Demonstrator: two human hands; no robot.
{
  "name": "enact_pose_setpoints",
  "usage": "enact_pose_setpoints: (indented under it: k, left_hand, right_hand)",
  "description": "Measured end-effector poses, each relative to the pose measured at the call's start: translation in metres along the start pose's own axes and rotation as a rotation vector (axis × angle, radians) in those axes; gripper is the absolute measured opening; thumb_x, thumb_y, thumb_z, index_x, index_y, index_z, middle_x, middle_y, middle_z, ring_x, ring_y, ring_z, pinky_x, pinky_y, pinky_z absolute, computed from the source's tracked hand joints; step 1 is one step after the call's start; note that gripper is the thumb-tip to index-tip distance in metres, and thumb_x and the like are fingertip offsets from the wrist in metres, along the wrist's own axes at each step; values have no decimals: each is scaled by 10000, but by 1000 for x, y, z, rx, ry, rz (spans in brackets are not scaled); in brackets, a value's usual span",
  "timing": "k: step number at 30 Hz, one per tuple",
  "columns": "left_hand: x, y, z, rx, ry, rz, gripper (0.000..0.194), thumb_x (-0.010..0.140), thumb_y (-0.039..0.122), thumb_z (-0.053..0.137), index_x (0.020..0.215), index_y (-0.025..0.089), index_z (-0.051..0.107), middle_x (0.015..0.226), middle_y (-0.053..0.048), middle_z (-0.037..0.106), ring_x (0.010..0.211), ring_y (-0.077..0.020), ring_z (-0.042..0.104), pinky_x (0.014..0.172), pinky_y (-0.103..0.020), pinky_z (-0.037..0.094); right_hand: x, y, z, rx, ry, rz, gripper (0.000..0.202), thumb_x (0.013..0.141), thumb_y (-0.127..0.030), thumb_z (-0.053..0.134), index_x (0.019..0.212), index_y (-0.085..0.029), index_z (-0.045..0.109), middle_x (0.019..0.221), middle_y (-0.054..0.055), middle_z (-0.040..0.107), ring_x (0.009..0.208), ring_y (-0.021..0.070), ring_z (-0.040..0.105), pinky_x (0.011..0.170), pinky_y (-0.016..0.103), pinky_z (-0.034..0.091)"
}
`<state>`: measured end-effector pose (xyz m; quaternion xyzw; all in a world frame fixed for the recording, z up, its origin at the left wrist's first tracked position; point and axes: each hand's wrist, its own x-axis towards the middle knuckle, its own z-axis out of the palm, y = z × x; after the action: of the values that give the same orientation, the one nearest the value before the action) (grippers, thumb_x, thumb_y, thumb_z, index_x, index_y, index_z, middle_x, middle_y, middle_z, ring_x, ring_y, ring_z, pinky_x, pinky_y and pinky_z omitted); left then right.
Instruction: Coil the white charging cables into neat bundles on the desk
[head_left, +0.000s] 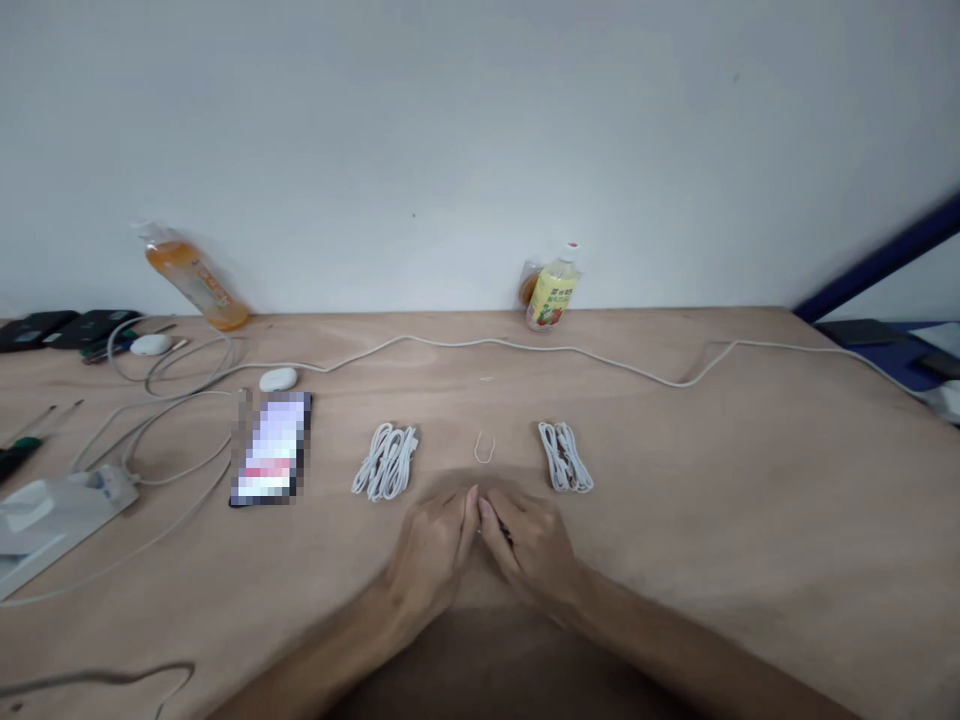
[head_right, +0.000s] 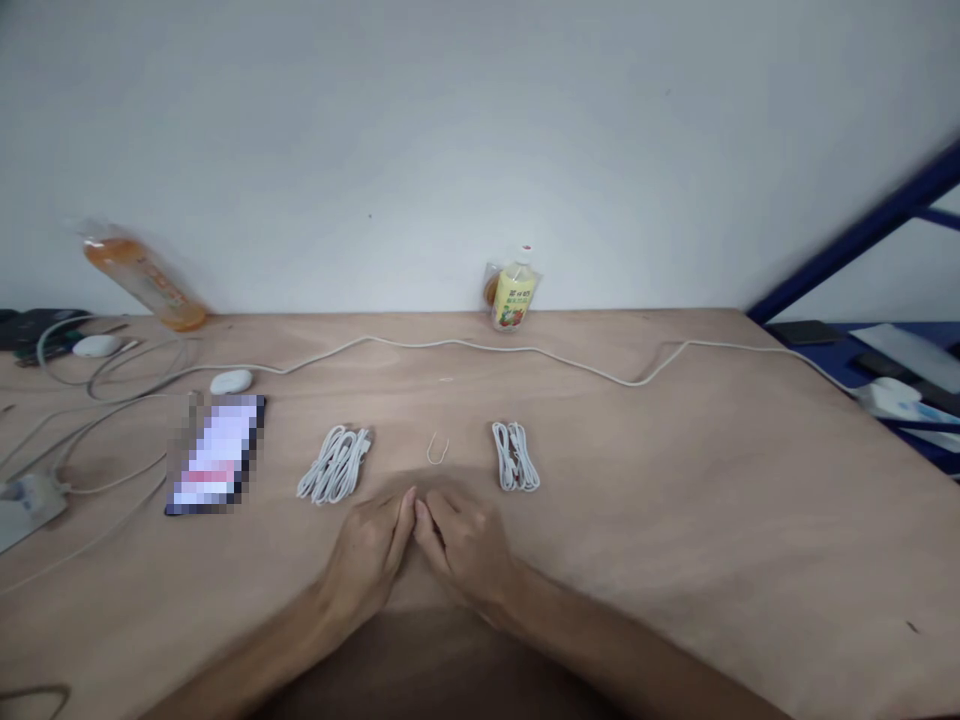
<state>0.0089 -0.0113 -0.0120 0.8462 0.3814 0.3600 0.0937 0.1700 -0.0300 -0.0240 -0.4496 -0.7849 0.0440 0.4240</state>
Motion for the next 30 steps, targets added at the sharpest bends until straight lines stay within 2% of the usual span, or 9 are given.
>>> enact_pose_setpoints:
  k: [5, 10, 14, 17, 21, 23, 26, 30]
  left_hand:
    - [0, -1, 1, 8, 30, 69, 515, 1199, 230, 266, 790, 197, 578, 671, 5, 658, 559, -137, 633, 575, -279, 497]
    - [4, -4, -1, 222, 127, 187, 441, 1170, 178, 390, 785, 196, 605, 670, -11, 628, 583, -165, 585, 586, -312, 448]
    - [7, -3, -1, 252, 115, 171, 496, 1178, 184, 340, 743, 211, 578, 640, -6, 621, 570, -171, 588, 600, -324, 444]
    - [6, -1, 0, 174, 70, 70, 501, 1185, 202, 318, 761, 200, 585, 654, -3, 656, 556, -147, 623, 590, -292, 459]
    - [2, 1, 1, -10, -8, -115, 523, 1187, 235, 334, 706, 214, 537, 581, 28, 624, 466, -124, 566, 509, -272, 398]
    - [1, 2, 1, -89, -36, -163, 530, 1186, 258, 341, 689, 218, 523, 571, 30, 616, 470, -127, 561, 513, -269, 397]
    - [0, 2, 2, -167, -52, -173, 516, 1182, 269, 345, 700, 218, 522, 592, 25, 626, 492, -129, 558, 529, -268, 401]
    - [-1, 1, 2, -191, -36, -126, 468, 1176, 249, 371, 744, 213, 547, 625, 21, 631, 515, -129, 559, 552, -271, 410]
  right_hand:
    - [-2, 4, 1, 73, -20, 75, 368, 1094, -162, 445, 737, -251, 464, 614, -25, 568, 540, 140, 496, 563, 294, 357]
    - [2, 7, -2, 246, -96, 191, 353, 1079, -170, 441, 734, -244, 440, 621, -46, 530, 540, 125, 446, 540, 272, 332]
    - [6, 8, -3, 342, -132, 244, 376, 1101, -194, 429, 728, -241, 438, 623, -50, 526, 547, 122, 449, 522, 264, 324]
    - [7, 5, -3, 259, -90, 199, 378, 1118, -215, 448, 742, -238, 472, 647, -40, 558, 569, 129, 490, 556, 270, 370]
    - [5, 0, -3, -2, 14, 12, 373, 1123, -178, 443, 775, -225, 567, 684, 0, 632, 620, 159, 554, 618, 313, 405]
    - [5, -1, -2, -112, 59, -54, 380, 1113, -146, 439, 773, -224, 588, 671, 10, 641, 617, 168, 561, 620, 329, 402]
    - [5, 1, 1, -188, 105, -103, 411, 1090, -102, 455, 717, -240, 559, 611, 2, 608, 583, 169, 544, 611, 335, 396]
    - [1, 8, 5, -103, 71, -81, 406, 1065, -73, 473, 704, -240, 554, 606, -5, 605, 570, 160, 544, 615, 318, 415]
